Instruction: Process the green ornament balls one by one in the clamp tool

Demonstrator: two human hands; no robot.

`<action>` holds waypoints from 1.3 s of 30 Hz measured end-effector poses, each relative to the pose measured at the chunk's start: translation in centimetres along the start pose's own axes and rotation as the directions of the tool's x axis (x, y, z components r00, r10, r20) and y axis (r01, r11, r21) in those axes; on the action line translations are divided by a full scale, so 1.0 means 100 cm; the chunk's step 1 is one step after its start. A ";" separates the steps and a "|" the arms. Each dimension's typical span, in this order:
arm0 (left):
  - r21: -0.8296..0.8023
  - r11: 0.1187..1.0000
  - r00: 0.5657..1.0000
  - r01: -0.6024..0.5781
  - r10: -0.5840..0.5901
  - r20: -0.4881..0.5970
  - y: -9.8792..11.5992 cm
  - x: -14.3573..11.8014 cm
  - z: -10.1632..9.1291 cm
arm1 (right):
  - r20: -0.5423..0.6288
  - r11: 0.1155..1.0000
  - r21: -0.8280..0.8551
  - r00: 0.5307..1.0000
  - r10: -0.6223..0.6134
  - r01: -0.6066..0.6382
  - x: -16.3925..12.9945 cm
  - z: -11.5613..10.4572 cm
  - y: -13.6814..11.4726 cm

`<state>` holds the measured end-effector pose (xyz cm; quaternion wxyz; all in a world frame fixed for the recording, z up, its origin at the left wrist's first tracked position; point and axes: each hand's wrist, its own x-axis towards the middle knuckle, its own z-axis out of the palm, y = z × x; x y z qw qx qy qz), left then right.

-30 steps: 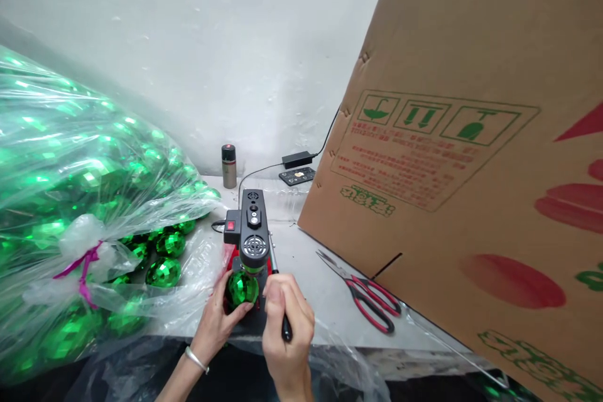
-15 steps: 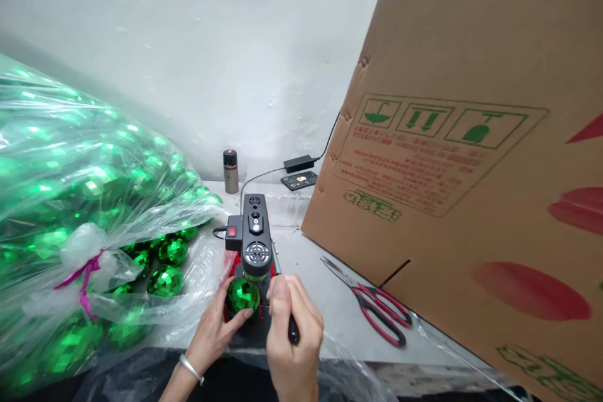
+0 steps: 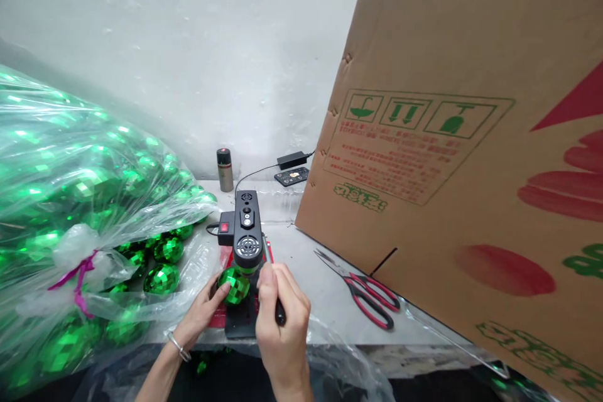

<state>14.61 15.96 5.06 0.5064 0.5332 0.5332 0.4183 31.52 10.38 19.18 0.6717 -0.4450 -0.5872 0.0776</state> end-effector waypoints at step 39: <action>0.207 0.961 0.979 -0.183 0.196 -0.046 -0.022 0.000 0.051 | 0.051 0.999 0.045 0.999 -0.008 0.006 -0.010 -0.005 0.007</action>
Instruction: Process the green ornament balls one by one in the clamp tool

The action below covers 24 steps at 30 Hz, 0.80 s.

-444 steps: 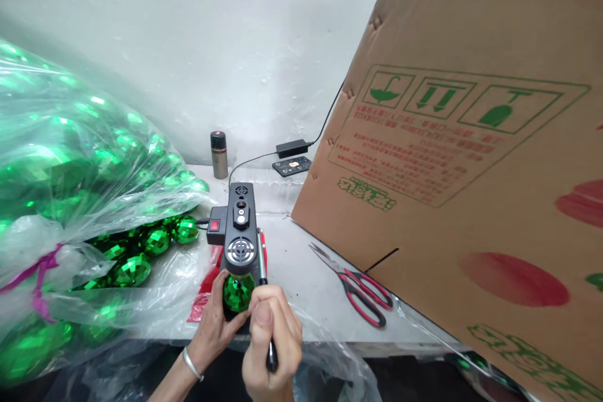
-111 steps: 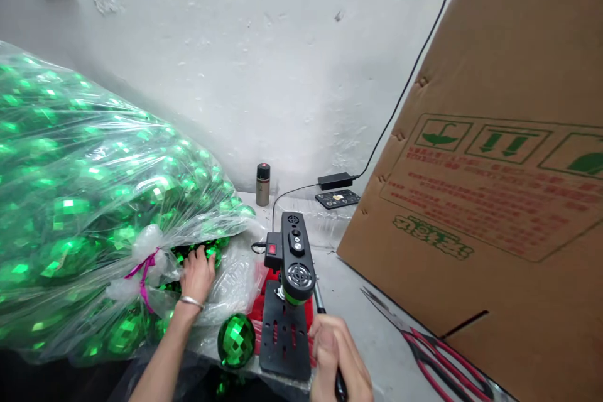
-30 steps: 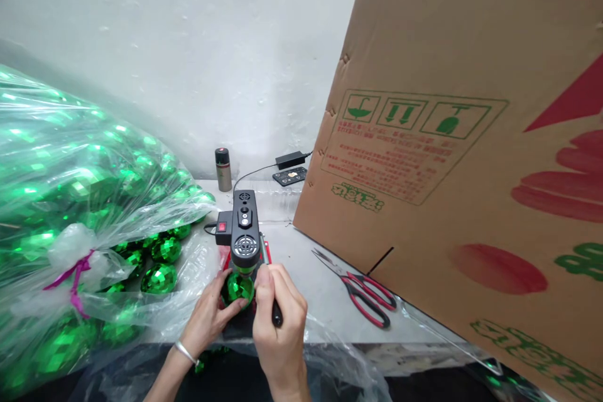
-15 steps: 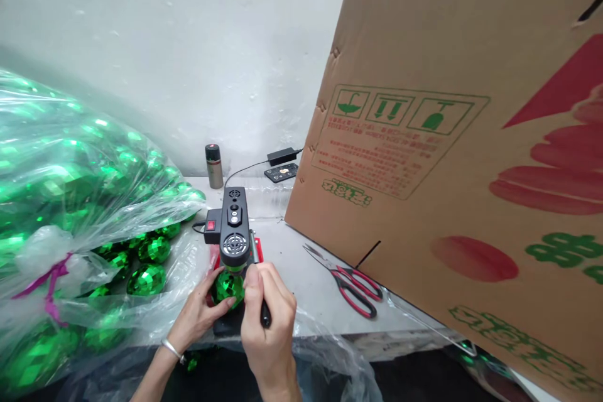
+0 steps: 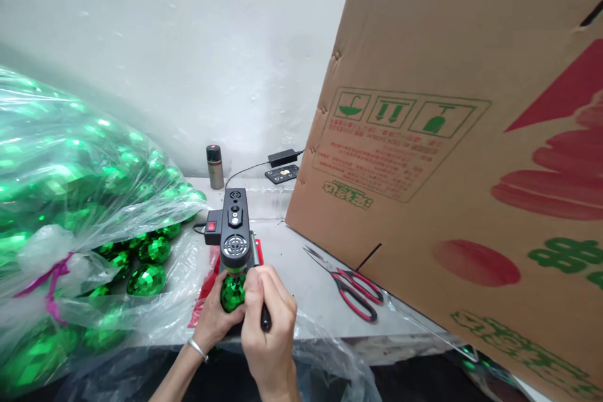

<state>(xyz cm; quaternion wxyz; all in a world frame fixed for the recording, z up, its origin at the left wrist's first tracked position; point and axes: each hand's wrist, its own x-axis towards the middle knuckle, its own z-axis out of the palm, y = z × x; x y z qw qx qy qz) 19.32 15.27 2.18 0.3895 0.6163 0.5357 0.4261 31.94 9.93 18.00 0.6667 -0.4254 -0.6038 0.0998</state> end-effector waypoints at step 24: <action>0.061 0.998 1.000 0.006 -0.006 -0.001 -0.002 -0.001 0.006 | -0.168 0.999 0.046 0.986 0.000 0.008 -0.046 0.012 0.042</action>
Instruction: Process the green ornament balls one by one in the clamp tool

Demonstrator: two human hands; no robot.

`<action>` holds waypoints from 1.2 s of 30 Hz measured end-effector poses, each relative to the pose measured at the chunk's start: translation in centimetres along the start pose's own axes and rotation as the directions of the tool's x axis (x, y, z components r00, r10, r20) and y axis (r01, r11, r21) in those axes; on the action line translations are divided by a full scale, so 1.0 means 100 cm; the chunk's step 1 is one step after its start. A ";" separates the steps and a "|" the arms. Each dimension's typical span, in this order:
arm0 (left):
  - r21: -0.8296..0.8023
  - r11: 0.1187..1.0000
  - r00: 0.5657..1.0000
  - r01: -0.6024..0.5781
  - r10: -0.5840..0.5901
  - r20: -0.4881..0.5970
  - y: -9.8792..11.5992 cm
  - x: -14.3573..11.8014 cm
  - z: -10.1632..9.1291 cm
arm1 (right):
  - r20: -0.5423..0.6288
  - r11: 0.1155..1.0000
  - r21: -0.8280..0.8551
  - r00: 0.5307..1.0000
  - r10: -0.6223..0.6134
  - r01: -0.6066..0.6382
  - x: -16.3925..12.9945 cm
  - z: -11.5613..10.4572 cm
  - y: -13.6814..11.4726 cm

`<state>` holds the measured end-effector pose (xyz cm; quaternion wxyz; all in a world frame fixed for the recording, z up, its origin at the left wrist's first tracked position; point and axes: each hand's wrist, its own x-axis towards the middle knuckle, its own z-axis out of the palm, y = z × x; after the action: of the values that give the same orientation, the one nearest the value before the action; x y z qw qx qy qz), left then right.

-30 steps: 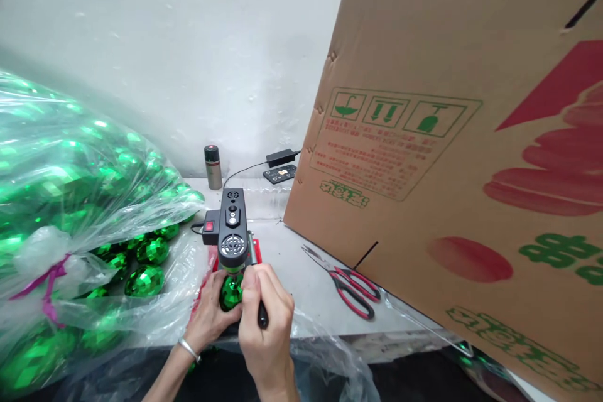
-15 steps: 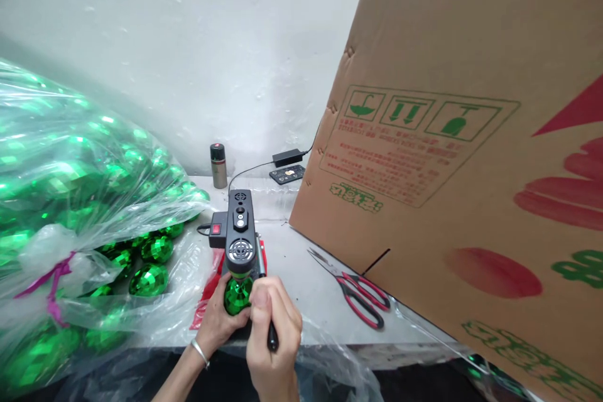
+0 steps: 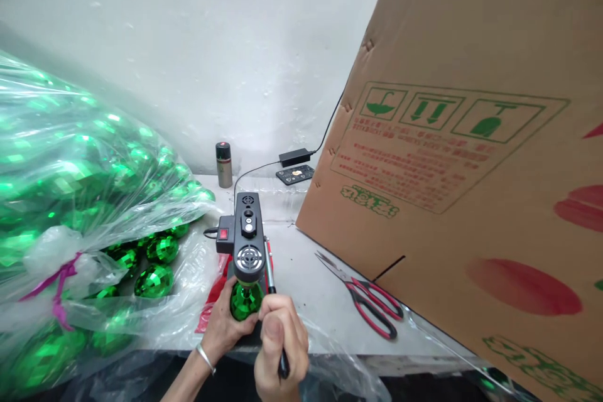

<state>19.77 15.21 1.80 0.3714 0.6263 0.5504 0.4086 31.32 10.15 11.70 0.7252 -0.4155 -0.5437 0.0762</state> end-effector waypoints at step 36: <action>-0.004 0.996 0.996 0.085 -0.085 0.037 0.003 0.003 0.004 | -0.191 0.997 -0.007 0.979 -0.072 0.072 0.006 0.014 -0.004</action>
<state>20.26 15.47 1.95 0.4004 0.6087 0.5682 0.3825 30.22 10.96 12.54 0.7762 -0.4010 -0.4865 0.0096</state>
